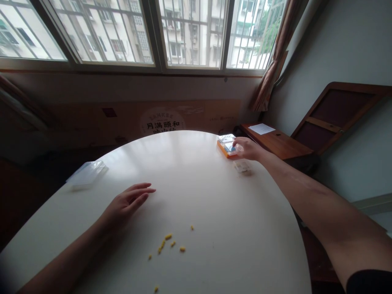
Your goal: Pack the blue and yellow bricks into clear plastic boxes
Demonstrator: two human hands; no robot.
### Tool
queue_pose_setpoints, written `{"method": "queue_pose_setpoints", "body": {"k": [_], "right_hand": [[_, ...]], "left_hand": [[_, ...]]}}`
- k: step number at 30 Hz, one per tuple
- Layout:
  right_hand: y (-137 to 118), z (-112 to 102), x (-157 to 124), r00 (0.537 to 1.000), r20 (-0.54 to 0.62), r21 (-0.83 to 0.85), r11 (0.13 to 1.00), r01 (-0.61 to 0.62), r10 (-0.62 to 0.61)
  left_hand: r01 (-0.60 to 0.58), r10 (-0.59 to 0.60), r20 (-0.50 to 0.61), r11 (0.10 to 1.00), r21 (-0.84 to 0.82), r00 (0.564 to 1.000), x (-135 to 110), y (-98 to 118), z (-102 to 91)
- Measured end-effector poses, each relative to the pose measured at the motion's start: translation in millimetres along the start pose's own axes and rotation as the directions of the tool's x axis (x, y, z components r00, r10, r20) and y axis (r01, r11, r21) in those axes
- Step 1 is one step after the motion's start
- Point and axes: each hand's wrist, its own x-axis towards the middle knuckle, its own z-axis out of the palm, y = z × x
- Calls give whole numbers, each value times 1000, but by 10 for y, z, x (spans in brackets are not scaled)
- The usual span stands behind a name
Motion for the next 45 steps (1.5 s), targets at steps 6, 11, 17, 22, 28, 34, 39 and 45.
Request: {"method": "queue_pose_setpoints", "body": {"k": [6, 11, 17, 22, 28, 34, 39, 45], "right_hand": [[55, 25, -1, 1000, -23, 10, 1000, -7, 7], [23, 18, -11, 1000, -22, 13, 1000, -19, 20], [-44, 18, -12, 1000, -23, 0, 1000, -20, 20], [-112, -25, -63, 996, -82, -35, 999, -20, 17], [-605, -207, -209, 956, -292, -74, 997, -11, -11], [-1579, -237, -471, 883, -437, -94, 985, 146, -173], [-2272, -14, -668, 915, -369, 128, 966, 224, -163], [-2563, 312, -557, 919, -345, 582, 811, 50, 190]], "left_hand": [[-7, 7, 38, 1000, 2, 999, -2, -3, -11], [-14, 14, 58, 1000, 9, 998, -3, 9, -16], [-26, 26, 60, 1000, 2, 998, 1, 6, -13], [-45, 46, 90, 999, -9, 995, 2, 45, -20], [-41, 42, 63, 999, -24, 997, -15, 44, -1], [-89, 89, -14, 995, 36, 996, -44, 58, 47], [-18, 45, -208, 991, 130, 977, -86, 59, -28], [265, -113, -543, 941, 210, 832, -88, -237, -396]]}}
